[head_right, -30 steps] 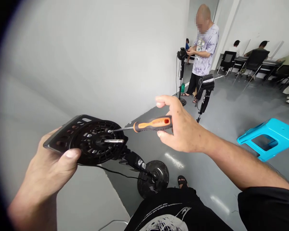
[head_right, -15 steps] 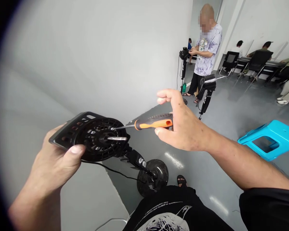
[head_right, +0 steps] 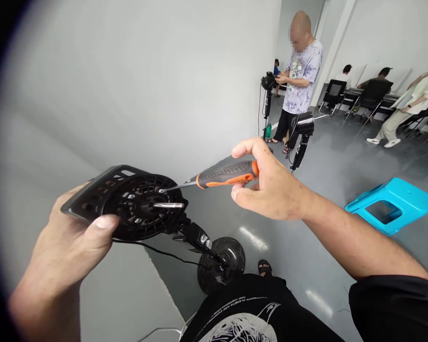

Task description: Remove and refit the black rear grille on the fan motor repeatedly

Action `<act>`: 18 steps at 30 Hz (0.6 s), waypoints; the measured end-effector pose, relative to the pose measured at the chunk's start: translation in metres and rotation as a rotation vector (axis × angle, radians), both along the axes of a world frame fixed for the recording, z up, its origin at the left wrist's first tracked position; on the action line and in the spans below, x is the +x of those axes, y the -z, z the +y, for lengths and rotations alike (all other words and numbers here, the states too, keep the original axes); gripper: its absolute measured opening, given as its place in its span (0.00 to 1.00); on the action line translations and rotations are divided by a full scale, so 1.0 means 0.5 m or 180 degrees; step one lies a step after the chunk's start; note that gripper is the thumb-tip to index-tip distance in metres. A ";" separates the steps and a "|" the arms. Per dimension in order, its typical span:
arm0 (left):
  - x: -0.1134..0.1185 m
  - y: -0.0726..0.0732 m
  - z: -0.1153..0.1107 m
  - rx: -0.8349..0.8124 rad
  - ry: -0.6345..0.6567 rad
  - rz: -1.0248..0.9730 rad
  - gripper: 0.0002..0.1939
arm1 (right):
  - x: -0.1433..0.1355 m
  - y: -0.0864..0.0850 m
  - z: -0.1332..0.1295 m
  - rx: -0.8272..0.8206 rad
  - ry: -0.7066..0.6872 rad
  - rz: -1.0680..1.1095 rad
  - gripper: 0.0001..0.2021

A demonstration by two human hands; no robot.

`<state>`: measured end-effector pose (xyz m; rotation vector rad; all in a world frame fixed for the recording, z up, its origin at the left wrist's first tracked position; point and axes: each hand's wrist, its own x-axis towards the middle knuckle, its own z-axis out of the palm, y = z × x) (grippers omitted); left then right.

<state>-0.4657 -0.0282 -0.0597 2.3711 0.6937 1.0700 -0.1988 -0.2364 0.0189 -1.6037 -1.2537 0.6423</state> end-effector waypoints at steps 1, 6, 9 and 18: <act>0.001 0.000 0.000 -0.0009 -0.0051 0.0010 0.32 | -0.002 0.000 -0.005 0.0074 -0.0172 0.0098 0.24; 0.002 0.002 0.000 -0.0080 -0.0238 0.0040 0.37 | 0.002 0.010 0.008 -0.0158 0.0109 -0.0306 0.18; 0.000 0.001 0.002 -0.0102 -0.0205 0.0022 0.36 | 0.005 0.015 0.022 -0.0298 0.0485 -0.0528 0.19; 0.000 -0.003 -0.002 -0.0162 -0.0042 -0.0019 0.35 | -0.006 0.005 0.007 0.0532 -0.0401 -0.0669 0.24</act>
